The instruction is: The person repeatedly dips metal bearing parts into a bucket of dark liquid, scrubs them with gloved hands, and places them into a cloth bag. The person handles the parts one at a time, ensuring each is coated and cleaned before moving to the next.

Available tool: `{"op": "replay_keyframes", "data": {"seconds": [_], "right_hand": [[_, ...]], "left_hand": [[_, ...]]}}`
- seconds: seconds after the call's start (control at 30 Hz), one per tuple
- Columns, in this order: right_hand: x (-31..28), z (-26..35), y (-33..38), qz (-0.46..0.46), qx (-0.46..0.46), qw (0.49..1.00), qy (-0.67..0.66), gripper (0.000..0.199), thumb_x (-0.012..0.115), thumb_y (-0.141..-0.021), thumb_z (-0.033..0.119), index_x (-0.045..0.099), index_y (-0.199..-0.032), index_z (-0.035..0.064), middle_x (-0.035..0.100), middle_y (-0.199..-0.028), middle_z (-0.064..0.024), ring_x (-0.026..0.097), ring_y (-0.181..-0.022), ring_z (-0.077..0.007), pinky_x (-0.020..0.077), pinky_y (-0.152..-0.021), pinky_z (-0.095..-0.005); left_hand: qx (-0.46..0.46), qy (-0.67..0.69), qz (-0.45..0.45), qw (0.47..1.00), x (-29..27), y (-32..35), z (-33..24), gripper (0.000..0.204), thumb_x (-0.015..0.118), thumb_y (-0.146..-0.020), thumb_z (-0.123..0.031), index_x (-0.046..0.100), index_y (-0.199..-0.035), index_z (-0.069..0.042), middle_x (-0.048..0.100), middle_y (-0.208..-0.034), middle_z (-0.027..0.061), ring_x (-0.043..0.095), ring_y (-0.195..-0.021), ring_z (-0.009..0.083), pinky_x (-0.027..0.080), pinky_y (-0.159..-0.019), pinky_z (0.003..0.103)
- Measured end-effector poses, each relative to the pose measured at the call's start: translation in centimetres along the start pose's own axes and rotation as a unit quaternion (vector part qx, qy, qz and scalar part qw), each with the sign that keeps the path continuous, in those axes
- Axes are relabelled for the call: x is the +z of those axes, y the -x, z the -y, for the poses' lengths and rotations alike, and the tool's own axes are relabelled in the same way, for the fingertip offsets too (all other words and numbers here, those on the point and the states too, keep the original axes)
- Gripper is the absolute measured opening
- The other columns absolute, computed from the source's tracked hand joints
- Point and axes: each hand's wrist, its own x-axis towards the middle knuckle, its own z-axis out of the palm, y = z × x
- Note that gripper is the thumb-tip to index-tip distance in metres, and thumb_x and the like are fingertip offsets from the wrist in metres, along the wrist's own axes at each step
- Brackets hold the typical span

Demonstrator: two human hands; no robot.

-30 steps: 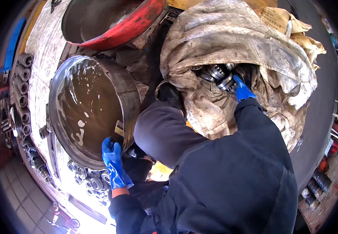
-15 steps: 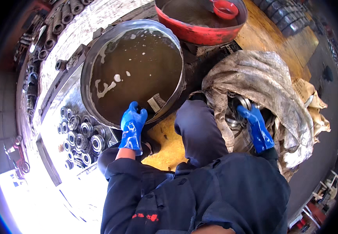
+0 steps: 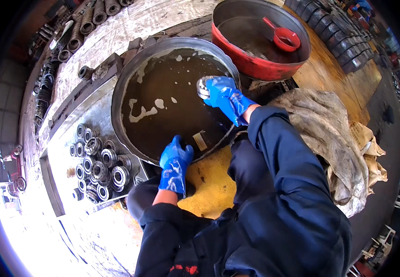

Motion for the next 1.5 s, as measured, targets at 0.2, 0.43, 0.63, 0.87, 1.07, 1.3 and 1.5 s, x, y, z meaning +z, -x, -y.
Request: {"op": "replay_keyframes", "data": {"seconds": [0.2, 0.43, 0.63, 0.87, 1.07, 1.3, 1.5], "right_hand": [[1.7, -1.1, -2.5, 0.067, -0.017, 0.998, 0.016, 0.026, 0.056, -0.094, 0.023, 0.081, -0.096, 0.015, 0.078, -0.096, -0.0116, 0.074, -0.091, -0.0311, 0.0564, -0.081, -0.0469], [-0.9, -4.7, 1.7, -0.141, 0.064, 0.987, -0.034, 0.016, 0.063, -0.089, 0.021, 0.072, -0.1, 0.0139, 0.07, -0.076, -0.0083, 0.071, -0.083, -0.0331, 0.0548, -0.071, -0.0494], [-2.3, -9.8, 22.2, -0.086, 0.235, 0.962, -0.107, 0.024, 0.067, -0.089, 0.033, 0.07, -0.103, 0.0141, 0.071, -0.09, -0.0134, 0.068, -0.085, -0.0391, 0.0542, -0.074, -0.0519], [12.5, -2.1, 55.3, -0.031, 0.529, 0.694, -0.488, 0.047, 0.075, -0.087, 0.043, 0.074, -0.099, -0.0021, 0.074, -0.086, -0.0201, 0.072, -0.086, -0.0312, 0.0533, -0.081, -0.0408], [22.7, 3.6, 52.6, 0.089, 0.616, 0.731, -0.281, 0.03, 0.073, -0.087, 0.031, 0.076, -0.097, 0.0025, 0.077, -0.092, -0.0183, 0.074, -0.086, -0.0373, 0.0558, -0.079, -0.0459], [22.2, 7.1, 47.9, 0.286, 0.509, 0.806, -0.099, 0.017, 0.058, -0.094, 0.019, 0.074, -0.096, 0.0122, 0.076, -0.088, -0.0096, 0.073, -0.08, -0.0312, 0.0555, -0.069, -0.0451], [23.2, 6.8, 51.3, 0.155, 0.4, 0.888, -0.166, 0.026, 0.054, -0.094, 0.015, 0.069, -0.114, 0.0081, 0.072, -0.09, -0.0095, 0.07, -0.08, -0.028, 0.054, -0.067, -0.0397]], "left_hand": [[-0.006, 0.013, -0.016, 1.0, 1.4, -0.5, 1.1, 0.057, 0.064, -0.088, -0.038, 0.058, -0.138, -0.011, 0.071, -0.123, 0.0191, 0.067, -0.116, 0.0365, 0.054, -0.098, 0.045], [0.059, 0.043, -0.055, 0.996, 1.7, -0.6, 1.4, 0.051, 0.064, -0.088, -0.035, 0.064, -0.13, -0.007, 0.072, -0.116, 0.0236, 0.068, -0.11, 0.0426, 0.055, -0.095, 0.049], [0.042, 0.123, -0.043, 0.991, 3.6, -1.5, 5.0, 0.051, 0.072, -0.088, -0.03, 0.063, -0.131, -0.004, 0.075, -0.111, 0.019, 0.073, -0.101, 0.0307, 0.056, -0.089, 0.04], [0.064, 0.203, -0.025, 0.977, 4.2, -3.0, 7.3, 0.052, 0.074, -0.091, -0.019, 0.059, -0.137, 0.001, 0.07, -0.123, 0.0153, 0.067, -0.11, 0.0233, 0.053, -0.094, 0.036], [0.056, 0.176, 0.002, 0.983, 3.5, -2.8, 6.3, 0.052, 0.073, -0.093, -0.013, 0.056, -0.14, 0.0, 0.067, -0.12, 0.0106, 0.064, -0.106, 0.0199, 0.051, -0.096, 0.034], [0.046, 0.198, 0.018, 0.979, 3.4, -2.0, 7.6, 0.053, 0.071, -0.094, -0.011, 0.054, -0.143, -0.001, 0.062, -0.134, 0.0163, 0.063, -0.118, 0.0262, 0.05, -0.103, 0.04], [0.031, 0.161, 0.019, 0.986, 3.1, -2.2, 6.6, 0.053, 0.07, -0.094, -0.009, 0.053, -0.144, -0.001, 0.062, -0.135, 0.0164, 0.063, -0.12, 0.0287, 0.049, -0.105, 0.04]]}}
